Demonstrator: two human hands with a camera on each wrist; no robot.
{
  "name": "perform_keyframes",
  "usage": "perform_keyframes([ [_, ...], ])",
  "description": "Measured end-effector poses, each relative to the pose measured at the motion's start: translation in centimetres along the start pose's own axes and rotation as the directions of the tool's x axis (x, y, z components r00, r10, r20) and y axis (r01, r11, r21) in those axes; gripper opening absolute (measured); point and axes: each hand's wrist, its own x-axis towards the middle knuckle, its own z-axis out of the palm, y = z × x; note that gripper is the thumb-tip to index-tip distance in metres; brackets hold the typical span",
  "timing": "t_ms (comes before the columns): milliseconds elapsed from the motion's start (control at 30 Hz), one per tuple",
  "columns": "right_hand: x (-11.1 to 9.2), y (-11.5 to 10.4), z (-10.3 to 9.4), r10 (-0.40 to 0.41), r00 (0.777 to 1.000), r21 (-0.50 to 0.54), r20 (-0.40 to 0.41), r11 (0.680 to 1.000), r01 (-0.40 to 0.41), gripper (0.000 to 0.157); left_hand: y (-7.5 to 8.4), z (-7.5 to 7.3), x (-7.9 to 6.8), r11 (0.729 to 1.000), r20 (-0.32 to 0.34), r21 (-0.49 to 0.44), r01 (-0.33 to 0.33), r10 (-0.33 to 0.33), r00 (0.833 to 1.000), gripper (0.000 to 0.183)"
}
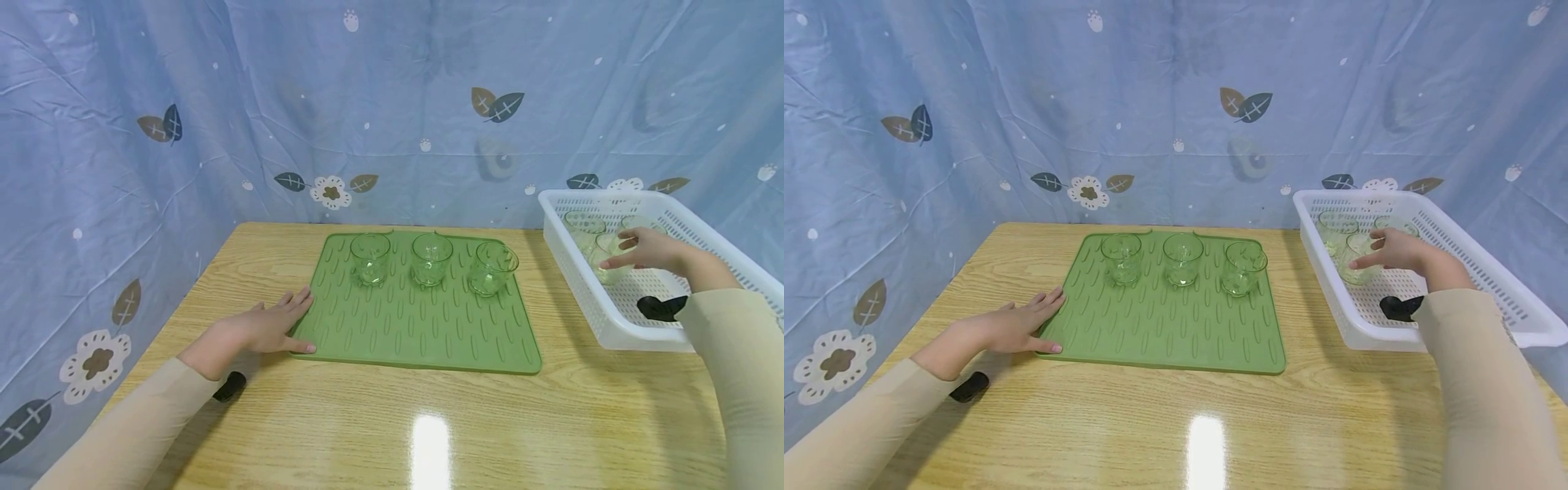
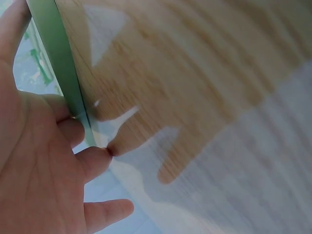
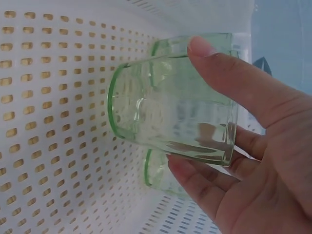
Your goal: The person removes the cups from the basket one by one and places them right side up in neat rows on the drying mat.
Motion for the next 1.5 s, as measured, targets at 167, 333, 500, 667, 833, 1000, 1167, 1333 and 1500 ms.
perform_keyframes([
  [167, -0.3, -0.4, -0.2, -0.031, 0.999, 0.005, -0.035, 0.999, 0.031, 0.096, -0.1, 0.0, 0.1, 1.000, 0.002, 0.016, 0.002, -0.002, 1.000, 0.106],
  [333, -0.7, -0.8, -0.6, -0.036, 0.998, 0.002, -0.052, 0.999, 0.037, 0.096, -0.2, 0.1, 0.2, 1.000, 0.002, 0.010, -0.001, 0.001, 1.000, 0.106],
  [500, -0.9, -0.8, -0.9, -0.047, 0.995, -0.003, -0.090, 0.999, 0.047, 0.098, -0.2, 0.2, 0.2, 1.000, -0.003, 0.015, -0.003, 0.003, 1.000, 0.106],
  [667, -1.5, -1.1, -1.4, -0.056, 0.992, 0.021, -0.110, 0.998, 0.058, 0.099, -0.1, 0.2, 0.2, 1.000, -0.006, 0.018, -0.004, 0.004, 1.000, 0.106],
  [833, -2.2, -1.4, -1.9, -0.057, 0.988, 0.039, -0.145, 0.997, 0.064, 0.099, -0.1, 0.2, 0.2, 1.000, -0.005, 0.017, -0.006, 0.006, 1.000, 0.106],
  [1000, -2.8, -1.9, -2.0, -0.049, 0.983, 0.076, -0.177, 0.995, 0.063, 0.099, -0.1, 0.2, 0.2, 1.000, -0.006, 0.012, -0.004, 0.005, 1.000, 0.106],
  [1167, -3.2, -2.1, -1.8, -0.046, 0.972, 0.169, -0.229, 0.982, 0.087, 0.096, -0.1, 0.2, 0.2, 1.000, -0.007, 0.015, -0.003, 0.004, 1.000, 0.106],
  [1333, -3.5, -2.5, -1.4, -0.053, 0.945, 0.201, -0.323, 0.972, 0.124, 0.090, -0.1, 0.2, 0.1, 1.000, -0.008, 0.015, -0.003, 0.003, 1.000, 0.106],
  [1500, -3.7, -3.0, -1.0, -0.071, 0.915, 0.208, -0.398, 0.964, 0.166, 0.084, 0.0, 0.2, 0.1, 1.000, -0.001, 0.009, 0.000, 0.000, 1.000, 0.106],
])
